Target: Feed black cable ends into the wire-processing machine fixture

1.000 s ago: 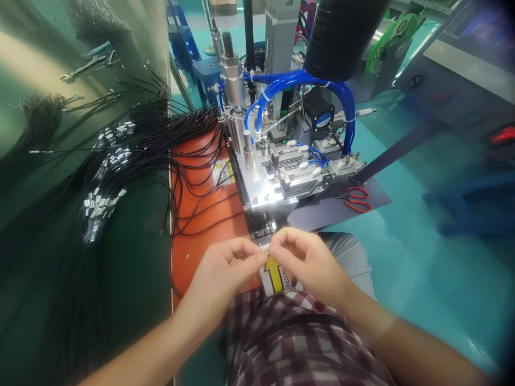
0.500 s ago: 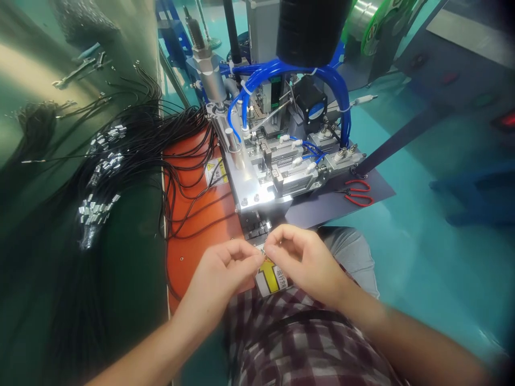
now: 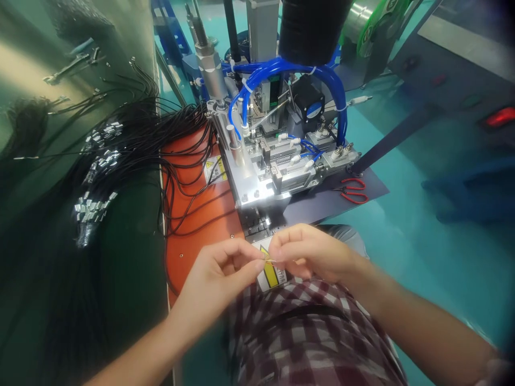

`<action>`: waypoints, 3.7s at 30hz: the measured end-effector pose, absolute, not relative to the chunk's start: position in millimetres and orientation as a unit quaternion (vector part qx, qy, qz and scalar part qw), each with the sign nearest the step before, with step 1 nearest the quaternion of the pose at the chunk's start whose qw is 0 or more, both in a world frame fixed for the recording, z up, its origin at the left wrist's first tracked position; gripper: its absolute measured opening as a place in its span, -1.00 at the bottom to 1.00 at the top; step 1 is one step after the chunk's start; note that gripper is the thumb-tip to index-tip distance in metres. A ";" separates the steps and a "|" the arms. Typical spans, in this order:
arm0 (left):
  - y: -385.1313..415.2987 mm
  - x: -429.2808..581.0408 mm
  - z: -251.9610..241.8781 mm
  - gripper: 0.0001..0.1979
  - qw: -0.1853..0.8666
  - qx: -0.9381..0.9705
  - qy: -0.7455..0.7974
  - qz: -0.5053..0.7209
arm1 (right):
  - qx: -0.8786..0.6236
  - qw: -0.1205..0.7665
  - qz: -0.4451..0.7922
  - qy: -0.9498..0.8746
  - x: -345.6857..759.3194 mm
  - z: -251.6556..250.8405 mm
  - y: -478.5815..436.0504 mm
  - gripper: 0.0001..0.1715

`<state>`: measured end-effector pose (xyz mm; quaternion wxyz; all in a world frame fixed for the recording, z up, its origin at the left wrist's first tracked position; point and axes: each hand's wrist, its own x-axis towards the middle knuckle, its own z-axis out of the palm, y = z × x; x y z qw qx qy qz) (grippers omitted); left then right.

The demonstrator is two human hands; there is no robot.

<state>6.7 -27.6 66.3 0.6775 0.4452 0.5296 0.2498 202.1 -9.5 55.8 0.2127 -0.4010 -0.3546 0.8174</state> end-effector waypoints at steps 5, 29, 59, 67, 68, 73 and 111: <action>-28.3 5.3 68.6 -0.80 0.673 0.456 0.522 0.258 | -0.386 0.236 0.827 -0.332 199.5 50.1 -13.9 -0.86; -26.4 8.1 58.1 -0.80 0.676 0.445 0.537 0.237 | -0.382 0.287 0.020 -0.878 201.1 52.3 -36.4 -0.67; -23.0 7.0 55.9 -0.76 0.744 0.345 0.526 0.225 | -0.543 0.268 0.491 -0.626 191.7 58.5 -27.5 -0.79; -26.1 8.5 56.1 -0.77 0.688 0.409 0.554 0.228 | -0.535 0.278 0.507 -0.616 181.4 60.6 -26.0 -0.84; -26.2 8.9 56.1 -0.77 0.689 0.408 0.553 0.229 | -0.532 0.288 0.521 -0.602 181.2 58.1 -27.7 -0.84; -26.4 10.9 54.8 -0.75 0.711 0.386 0.534 0.246 | -0.522 0.342 0.606 -0.493 180.0 48.3 -35.5 -0.80; 8.0 26.9 62.4 -0.80 0.689 0.404 0.556 0.232 | -0.541 0.328 0.590 -0.501 194.6 48.5 -6.3 -0.81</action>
